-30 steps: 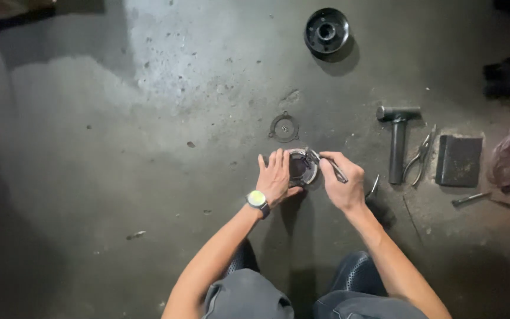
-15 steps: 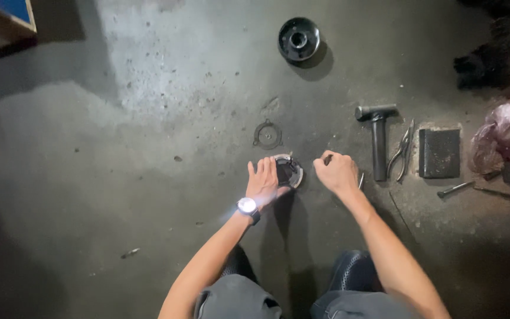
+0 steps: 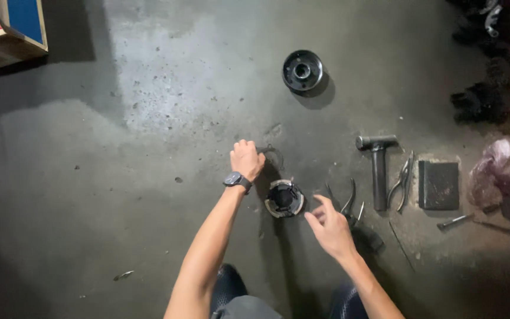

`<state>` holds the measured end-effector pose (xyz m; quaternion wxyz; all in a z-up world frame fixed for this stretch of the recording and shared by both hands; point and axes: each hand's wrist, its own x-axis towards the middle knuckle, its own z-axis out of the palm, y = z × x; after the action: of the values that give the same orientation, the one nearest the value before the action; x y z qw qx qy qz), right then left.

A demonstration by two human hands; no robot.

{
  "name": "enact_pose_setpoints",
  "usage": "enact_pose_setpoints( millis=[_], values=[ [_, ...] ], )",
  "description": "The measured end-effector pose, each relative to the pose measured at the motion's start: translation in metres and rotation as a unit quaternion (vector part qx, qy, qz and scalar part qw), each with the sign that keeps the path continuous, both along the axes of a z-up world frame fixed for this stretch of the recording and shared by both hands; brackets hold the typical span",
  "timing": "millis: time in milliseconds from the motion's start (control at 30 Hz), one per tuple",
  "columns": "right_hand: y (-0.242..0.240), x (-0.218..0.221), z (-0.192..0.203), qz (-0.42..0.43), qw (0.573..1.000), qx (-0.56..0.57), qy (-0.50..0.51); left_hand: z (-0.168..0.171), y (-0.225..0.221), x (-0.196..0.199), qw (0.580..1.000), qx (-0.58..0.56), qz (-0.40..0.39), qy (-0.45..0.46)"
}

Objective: The person assembles a drum brake assembly on the floor by attaching brake shoes to a backing plate, inserting springs, and securing components with a hammer and pliers. The person uses a hammer to tap parts into place and pliers to adjust springs, finishing with a final check of the assembled unit.

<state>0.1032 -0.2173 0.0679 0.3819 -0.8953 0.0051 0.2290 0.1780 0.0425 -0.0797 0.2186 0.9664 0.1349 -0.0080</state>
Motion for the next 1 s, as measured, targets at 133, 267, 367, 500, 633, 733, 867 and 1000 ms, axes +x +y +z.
enact_pose_setpoints(
  millis=[133,267,367,500,633,733,867,1000],
  values=[
    [-0.009,-0.002,0.004,-0.017,0.999,0.003,0.039,-0.035,-0.013,0.005,1.000,0.016,0.008,-0.005],
    [-0.011,-0.004,0.001,-0.013,0.999,0.006,0.033,-0.036,-0.013,0.006,1.000,0.015,0.015,-0.023],
    [-0.013,-0.006,0.004,-0.010,0.999,0.010,0.040,-0.036,-0.010,0.006,1.000,-0.002,0.015,-0.013],
    [-0.017,-0.008,0.006,-0.008,0.999,0.004,0.039,-0.026,-0.004,0.006,0.999,-0.052,0.015,-0.006],
    [-0.018,-0.011,0.018,-0.011,0.999,-0.002,0.045,-0.036,-0.003,0.008,0.981,-0.189,0.030,0.016],
    [-0.021,-0.015,0.017,0.001,0.999,0.000,0.041,-0.055,0.005,0.002,0.937,-0.346,0.025,0.034],
    [-0.030,-0.019,0.004,0.013,0.999,0.009,0.034,0.029,0.049,-0.042,0.841,-0.529,0.031,0.103],
    [-0.027,-0.021,-0.011,0.022,0.998,0.034,0.051,-0.044,0.110,-0.106,0.834,-0.509,0.180,0.115]
  ],
)
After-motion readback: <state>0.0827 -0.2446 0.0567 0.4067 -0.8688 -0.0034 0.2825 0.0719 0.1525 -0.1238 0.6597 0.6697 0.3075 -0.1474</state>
